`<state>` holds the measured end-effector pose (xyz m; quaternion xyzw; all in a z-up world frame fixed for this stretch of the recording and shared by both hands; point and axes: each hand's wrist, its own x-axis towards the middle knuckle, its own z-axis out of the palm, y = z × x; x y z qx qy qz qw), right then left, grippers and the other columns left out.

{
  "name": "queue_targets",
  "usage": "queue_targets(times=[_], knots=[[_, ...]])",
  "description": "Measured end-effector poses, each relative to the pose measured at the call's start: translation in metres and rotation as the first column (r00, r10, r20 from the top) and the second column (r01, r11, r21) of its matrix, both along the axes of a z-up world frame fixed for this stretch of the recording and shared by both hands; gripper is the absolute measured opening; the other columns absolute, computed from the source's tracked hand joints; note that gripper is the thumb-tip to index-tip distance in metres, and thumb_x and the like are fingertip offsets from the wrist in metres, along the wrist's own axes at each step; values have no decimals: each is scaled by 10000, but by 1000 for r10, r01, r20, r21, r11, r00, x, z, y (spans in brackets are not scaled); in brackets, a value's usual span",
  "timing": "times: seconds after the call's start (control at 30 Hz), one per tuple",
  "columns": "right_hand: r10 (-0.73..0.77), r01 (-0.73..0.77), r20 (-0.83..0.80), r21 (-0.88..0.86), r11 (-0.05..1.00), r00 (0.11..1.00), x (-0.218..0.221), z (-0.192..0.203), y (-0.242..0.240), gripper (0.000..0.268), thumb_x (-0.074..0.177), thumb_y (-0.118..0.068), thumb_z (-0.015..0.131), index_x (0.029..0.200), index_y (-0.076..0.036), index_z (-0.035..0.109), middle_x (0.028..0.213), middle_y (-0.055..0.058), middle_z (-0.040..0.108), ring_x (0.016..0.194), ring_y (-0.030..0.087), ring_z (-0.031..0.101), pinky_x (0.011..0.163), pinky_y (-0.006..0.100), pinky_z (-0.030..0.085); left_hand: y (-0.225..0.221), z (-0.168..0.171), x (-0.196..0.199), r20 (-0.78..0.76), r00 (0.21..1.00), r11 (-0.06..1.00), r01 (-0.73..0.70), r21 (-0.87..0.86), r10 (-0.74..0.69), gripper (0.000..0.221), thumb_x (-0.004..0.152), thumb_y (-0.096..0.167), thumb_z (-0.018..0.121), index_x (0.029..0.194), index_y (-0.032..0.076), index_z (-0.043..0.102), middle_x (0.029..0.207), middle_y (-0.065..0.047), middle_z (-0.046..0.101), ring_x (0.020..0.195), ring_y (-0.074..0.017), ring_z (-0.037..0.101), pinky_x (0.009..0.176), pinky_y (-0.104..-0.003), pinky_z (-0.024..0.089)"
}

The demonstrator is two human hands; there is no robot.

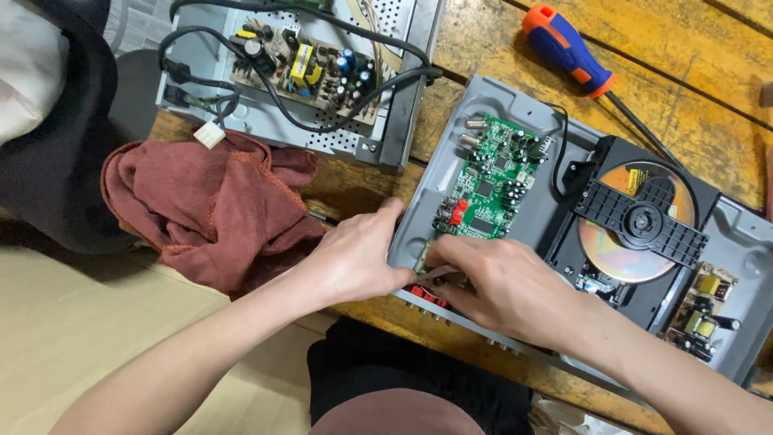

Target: Repairing a DVD player by using a screwdriver and connecting internal ribbon cables to the circuit board

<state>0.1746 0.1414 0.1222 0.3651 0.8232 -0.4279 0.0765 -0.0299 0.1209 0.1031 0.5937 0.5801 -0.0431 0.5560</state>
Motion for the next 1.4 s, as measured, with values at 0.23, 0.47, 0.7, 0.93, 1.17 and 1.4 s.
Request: queue_targets(times=[0.23, 0.47, 0.7, 0.93, 1.17, 1.4], knots=[[339, -230, -194, 432, 872, 921, 42, -17, -10, 155, 842, 0, 616, 993, -30, 639, 1328, 244, 609, 961, 388, 715, 599, 465, 612, 2, -5, 7, -149, 988, 999, 43, 33, -38, 673, 753, 406, 790, 1231, 108, 421, 1121, -206, 681, 1006, -450, 652, 787, -546, 513], [437, -276, -207, 528, 803, 876, 37, -25, -11, 209, 1023, -143, 481, 1133, -50, 633, 1231, 161, 560, 798, 276, 590, 604, 403, 503, 4, -4, 6, -135, 990, 1000, 28, -7, -28, 655, 771, 389, 804, 1228, 107, 428, 1100, -194, 682, 988, -427, 661, 761, -523, 524], [436, -277, -201, 530, 802, 877, 32, -27, -10, 155, 1000, -79, 514, 1066, -55, 652, 1146, 138, 558, 763, 256, 561, 567, 376, 505, 0, -16, 5, -132, 989, 996, 68, 60, -60, 624, 766, 401, 798, 1161, 88, 429, 1007, -205, 684, 903, -450, 659, 721, -536, 516], [462, -300, -142, 590, 750, 876, 28, -27, -13, 185, 1027, -103, 453, 1031, -62, 634, 1137, 120, 557, 763, 250, 546, 541, 360, 460, -2, -22, 9, -191, 976, 986, 129, 103, -107, 605, 755, 393, 794, 1117, 74, 430, 1008, -199, 684, 916, -478, 653, 724, -576, 519], [433, -272, -170, 565, 779, 885, 29, -28, -13, 162, 1026, -143, 469, 1009, -77, 615, 1143, 137, 584, 837, 280, 586, 602, 382, 479, -2, -25, 7, -174, 977, 979, 151, 137, -127, 618, 770, 385, 839, 1113, 58, 443, 1011, -216, 688, 902, -472, 669, 716, -570, 529], [435, -297, -142, 545, 784, 889, 27, -18, -13, 189, 1014, -86, 442, 1082, -76, 617, 1201, 152, 556, 821, 286, 575, 610, 393, 497, 3, -17, 8, -183, 972, 979, 170, 114, -147, 606, 753, 379, 824, 1112, 51, 463, 991, -199, 695, 874, -453, 679, 686, -555, 540]])
